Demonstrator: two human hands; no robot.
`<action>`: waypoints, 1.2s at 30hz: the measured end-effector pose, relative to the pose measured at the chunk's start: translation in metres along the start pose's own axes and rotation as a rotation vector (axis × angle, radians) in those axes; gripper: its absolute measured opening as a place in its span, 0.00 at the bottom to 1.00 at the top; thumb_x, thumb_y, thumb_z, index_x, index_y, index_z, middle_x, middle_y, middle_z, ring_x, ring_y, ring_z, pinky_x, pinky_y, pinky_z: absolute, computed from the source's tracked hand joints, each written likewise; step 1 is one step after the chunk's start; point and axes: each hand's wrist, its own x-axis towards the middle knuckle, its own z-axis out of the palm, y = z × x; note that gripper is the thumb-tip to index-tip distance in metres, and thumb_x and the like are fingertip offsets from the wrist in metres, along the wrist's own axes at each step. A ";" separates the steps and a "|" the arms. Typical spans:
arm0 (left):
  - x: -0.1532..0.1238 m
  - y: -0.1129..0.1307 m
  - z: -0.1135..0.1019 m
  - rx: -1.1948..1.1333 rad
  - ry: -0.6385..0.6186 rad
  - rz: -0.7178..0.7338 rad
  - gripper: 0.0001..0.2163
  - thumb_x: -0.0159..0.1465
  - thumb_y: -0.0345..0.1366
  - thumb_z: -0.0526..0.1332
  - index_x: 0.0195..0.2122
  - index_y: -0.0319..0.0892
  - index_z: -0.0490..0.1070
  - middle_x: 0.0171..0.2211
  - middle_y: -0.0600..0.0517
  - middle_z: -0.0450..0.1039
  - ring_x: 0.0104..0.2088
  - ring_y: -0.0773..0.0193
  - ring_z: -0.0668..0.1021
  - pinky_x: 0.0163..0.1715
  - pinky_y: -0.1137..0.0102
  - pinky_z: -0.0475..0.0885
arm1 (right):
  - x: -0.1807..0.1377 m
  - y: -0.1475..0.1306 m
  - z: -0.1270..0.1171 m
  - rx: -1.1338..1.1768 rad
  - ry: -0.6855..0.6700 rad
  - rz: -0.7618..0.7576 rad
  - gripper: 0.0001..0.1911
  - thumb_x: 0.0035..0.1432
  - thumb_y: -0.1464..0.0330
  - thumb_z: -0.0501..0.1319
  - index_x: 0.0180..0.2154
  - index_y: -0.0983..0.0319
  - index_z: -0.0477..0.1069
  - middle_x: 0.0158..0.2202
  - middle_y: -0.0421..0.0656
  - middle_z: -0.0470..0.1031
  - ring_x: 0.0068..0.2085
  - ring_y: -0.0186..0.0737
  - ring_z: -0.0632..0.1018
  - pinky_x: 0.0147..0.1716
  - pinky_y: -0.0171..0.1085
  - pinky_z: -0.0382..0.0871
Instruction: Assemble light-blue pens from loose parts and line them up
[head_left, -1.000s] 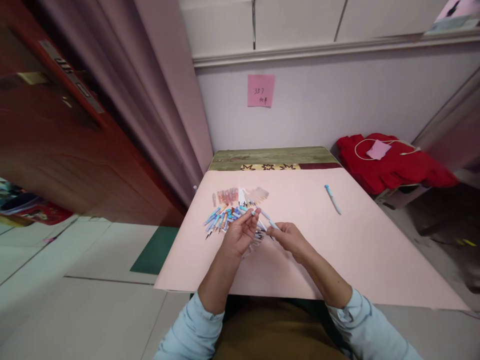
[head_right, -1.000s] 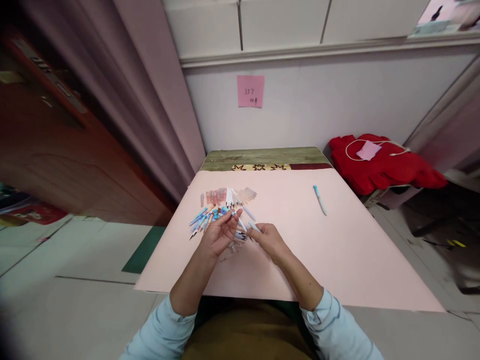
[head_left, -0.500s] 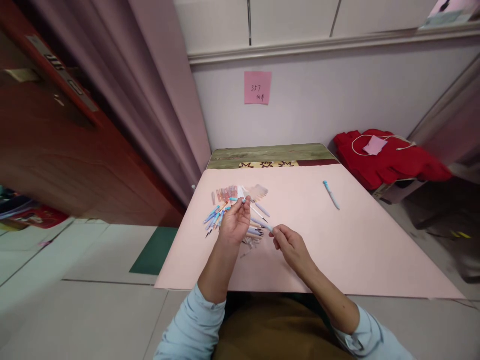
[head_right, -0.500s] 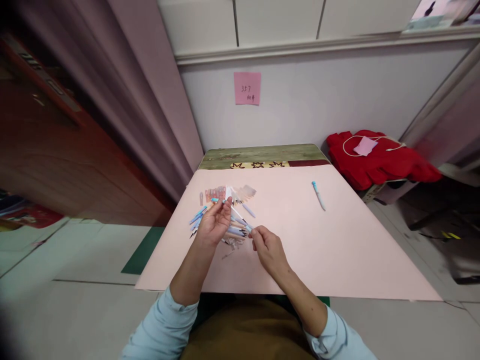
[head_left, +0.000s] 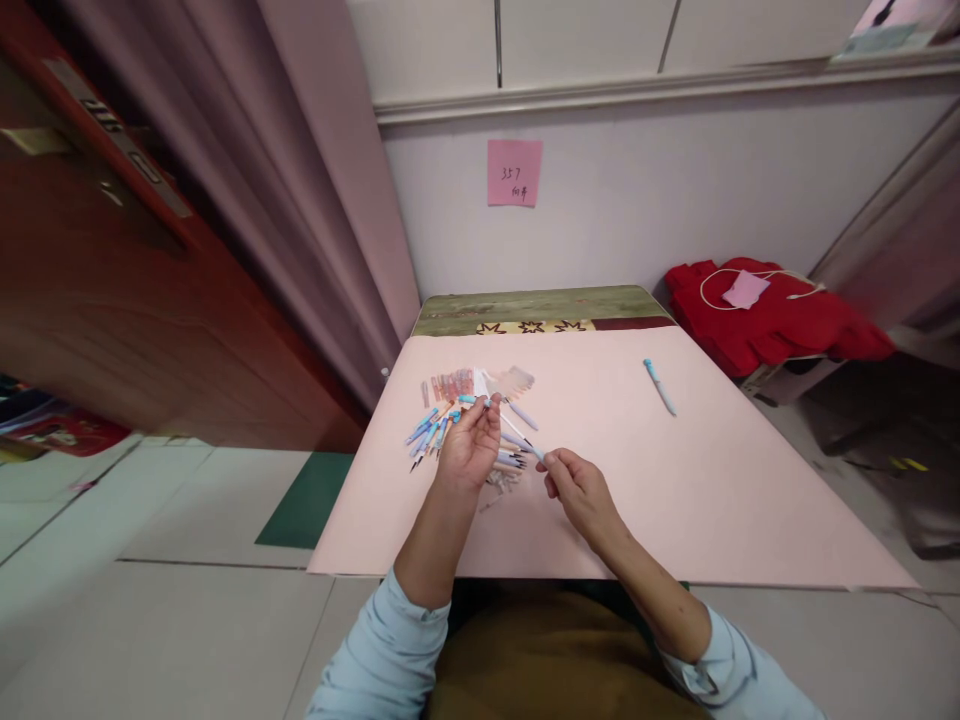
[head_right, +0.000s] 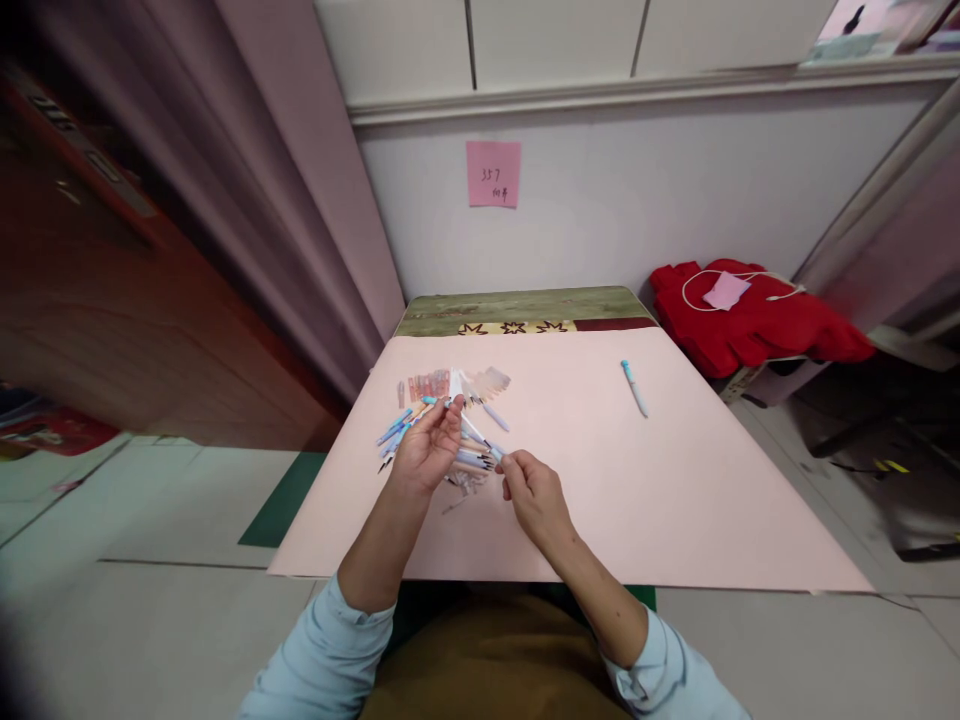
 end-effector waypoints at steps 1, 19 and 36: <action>0.000 -0.001 -0.001 0.001 -0.006 -0.008 0.05 0.66 0.21 0.55 0.37 0.33 0.69 0.36 0.41 0.78 0.28 0.70 0.80 0.27 0.80 0.77 | 0.000 0.000 0.000 0.005 0.002 0.001 0.23 0.63 0.51 0.51 0.32 0.61 0.72 0.21 0.38 0.68 0.23 0.34 0.67 0.27 0.33 0.61; 0.009 -0.024 -0.004 0.087 -0.003 0.074 0.05 0.63 0.20 0.58 0.34 0.32 0.72 0.33 0.43 0.79 0.29 0.69 0.80 0.29 0.80 0.77 | 0.024 0.006 0.004 0.425 -0.135 0.177 0.13 0.51 0.61 0.60 0.36 0.62 0.66 0.24 0.34 0.69 0.18 0.27 0.59 0.17 0.29 0.49; 0.031 -0.053 0.013 0.177 -0.029 -0.024 0.01 0.61 0.25 0.63 0.34 0.33 0.72 0.30 0.47 0.77 0.23 0.72 0.77 0.21 0.80 0.73 | 0.069 0.039 -0.047 0.097 0.328 -0.248 0.17 0.57 0.57 0.61 0.41 0.62 0.78 0.36 0.45 0.78 0.37 0.41 0.75 0.39 0.38 0.69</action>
